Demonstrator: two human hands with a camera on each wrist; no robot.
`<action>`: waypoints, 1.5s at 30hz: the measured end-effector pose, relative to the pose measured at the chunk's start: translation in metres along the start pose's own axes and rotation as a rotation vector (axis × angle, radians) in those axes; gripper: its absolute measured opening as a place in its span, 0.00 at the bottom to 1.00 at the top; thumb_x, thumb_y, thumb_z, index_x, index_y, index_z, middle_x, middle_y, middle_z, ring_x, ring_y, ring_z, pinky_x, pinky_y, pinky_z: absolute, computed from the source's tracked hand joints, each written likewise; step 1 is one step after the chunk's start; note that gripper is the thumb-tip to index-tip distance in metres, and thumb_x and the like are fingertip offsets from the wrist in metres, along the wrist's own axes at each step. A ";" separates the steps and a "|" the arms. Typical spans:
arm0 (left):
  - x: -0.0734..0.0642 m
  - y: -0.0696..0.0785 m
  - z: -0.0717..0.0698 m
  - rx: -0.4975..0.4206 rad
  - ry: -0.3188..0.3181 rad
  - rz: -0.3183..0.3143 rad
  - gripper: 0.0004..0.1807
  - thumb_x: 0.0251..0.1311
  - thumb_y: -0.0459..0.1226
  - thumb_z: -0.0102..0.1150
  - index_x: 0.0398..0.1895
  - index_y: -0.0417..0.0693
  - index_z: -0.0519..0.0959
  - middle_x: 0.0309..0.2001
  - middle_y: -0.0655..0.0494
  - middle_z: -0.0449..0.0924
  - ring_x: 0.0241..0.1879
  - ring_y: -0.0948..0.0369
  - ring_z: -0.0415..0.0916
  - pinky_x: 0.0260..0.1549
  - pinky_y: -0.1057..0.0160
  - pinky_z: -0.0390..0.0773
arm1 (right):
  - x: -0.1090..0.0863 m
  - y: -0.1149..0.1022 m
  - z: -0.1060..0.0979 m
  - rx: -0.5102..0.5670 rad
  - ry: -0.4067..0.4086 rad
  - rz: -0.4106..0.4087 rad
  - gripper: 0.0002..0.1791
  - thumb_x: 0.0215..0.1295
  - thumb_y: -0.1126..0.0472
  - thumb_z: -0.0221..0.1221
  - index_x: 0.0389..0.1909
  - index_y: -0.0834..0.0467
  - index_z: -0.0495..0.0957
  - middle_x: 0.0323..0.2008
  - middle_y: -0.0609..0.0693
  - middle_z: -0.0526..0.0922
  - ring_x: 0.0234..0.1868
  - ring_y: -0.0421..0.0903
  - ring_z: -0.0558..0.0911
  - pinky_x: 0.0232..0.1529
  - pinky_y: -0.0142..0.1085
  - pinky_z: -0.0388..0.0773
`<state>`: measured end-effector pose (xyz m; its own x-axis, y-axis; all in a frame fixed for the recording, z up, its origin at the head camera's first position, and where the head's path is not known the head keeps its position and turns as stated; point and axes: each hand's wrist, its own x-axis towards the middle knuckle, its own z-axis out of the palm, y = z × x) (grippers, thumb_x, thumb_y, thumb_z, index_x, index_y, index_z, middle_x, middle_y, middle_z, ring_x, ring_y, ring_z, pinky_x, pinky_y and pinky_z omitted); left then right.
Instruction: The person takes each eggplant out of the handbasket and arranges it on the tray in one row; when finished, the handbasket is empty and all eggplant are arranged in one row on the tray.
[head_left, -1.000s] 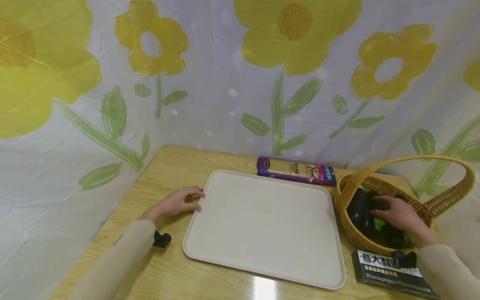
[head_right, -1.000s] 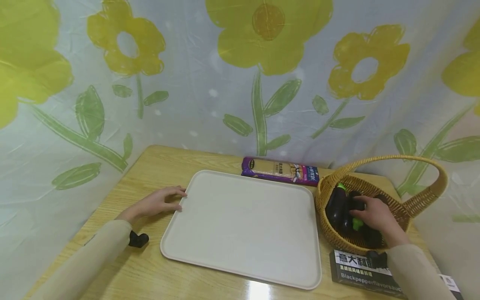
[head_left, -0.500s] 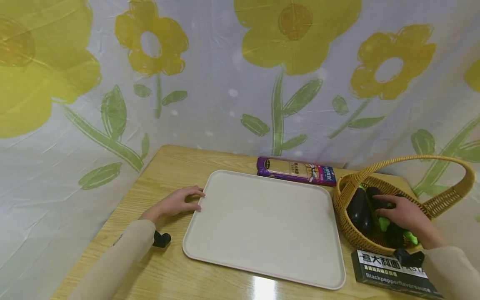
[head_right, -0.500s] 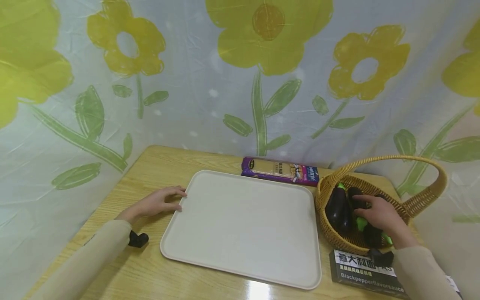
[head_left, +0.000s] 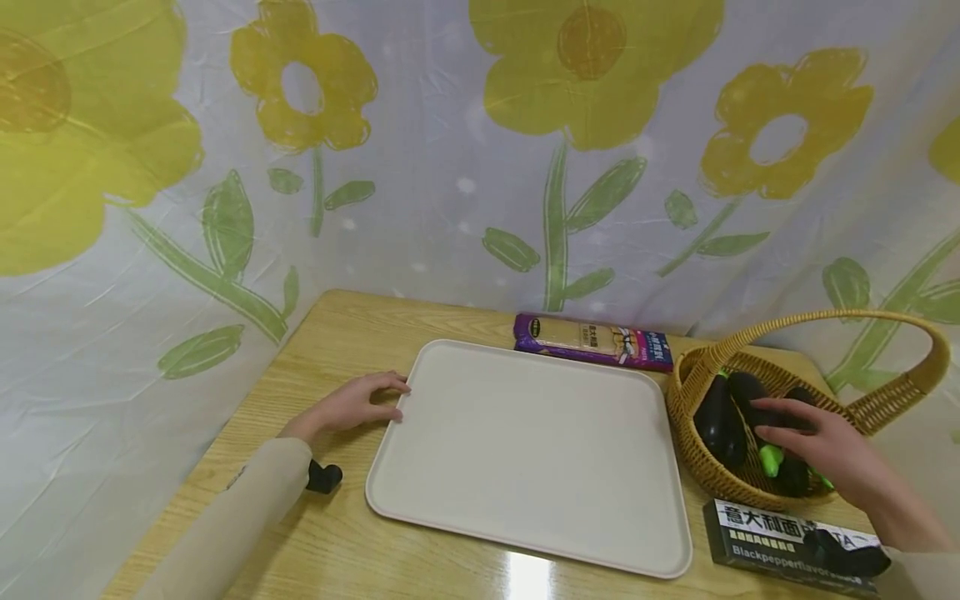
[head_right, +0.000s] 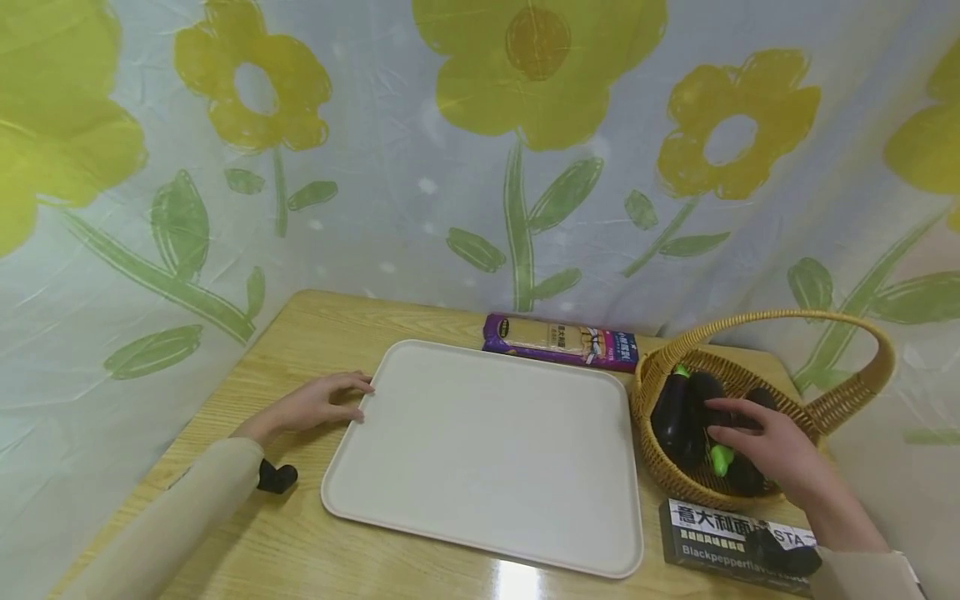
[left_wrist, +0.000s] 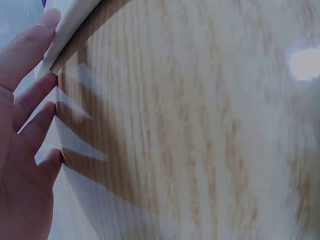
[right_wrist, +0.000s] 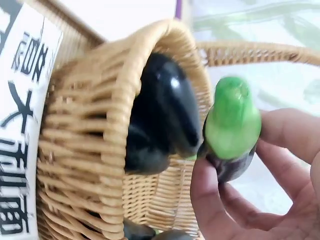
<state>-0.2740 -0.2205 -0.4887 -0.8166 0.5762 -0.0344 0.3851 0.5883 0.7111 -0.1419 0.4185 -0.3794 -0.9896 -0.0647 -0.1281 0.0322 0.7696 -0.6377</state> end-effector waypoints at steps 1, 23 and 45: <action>0.000 0.000 0.000 0.000 -0.002 -0.003 0.26 0.60 0.46 0.66 0.60 0.46 0.77 0.68 0.44 0.67 0.71 0.43 0.55 0.67 0.42 0.58 | -0.002 -0.001 0.001 0.022 0.006 0.011 0.33 0.71 0.48 0.57 0.68 0.64 0.66 0.60 0.67 0.70 0.41 0.41 0.79 0.35 0.37 0.78; 0.003 -0.004 0.000 0.012 -0.002 0.027 0.27 0.60 0.47 0.67 0.60 0.47 0.77 0.67 0.43 0.68 0.71 0.42 0.54 0.67 0.40 0.57 | -0.057 -0.049 0.035 0.436 -0.126 0.037 0.24 0.73 0.59 0.55 0.67 0.54 0.63 0.71 0.52 0.51 0.63 0.43 0.73 0.43 0.36 0.80; 0.002 -0.002 -0.004 0.035 -0.017 -0.010 0.25 0.60 0.48 0.67 0.59 0.51 0.77 0.69 0.46 0.65 0.74 0.42 0.47 0.68 0.36 0.49 | 0.031 -0.141 0.146 0.537 -0.208 -0.077 0.25 0.59 0.54 0.69 0.56 0.55 0.75 0.69 0.55 0.63 0.58 0.54 0.76 0.56 0.46 0.73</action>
<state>-0.2780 -0.2228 -0.4876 -0.8134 0.5792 -0.0534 0.3919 0.6135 0.6856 -0.1566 0.2159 -0.4042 -0.9453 -0.2731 -0.1784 0.0818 0.3310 -0.9401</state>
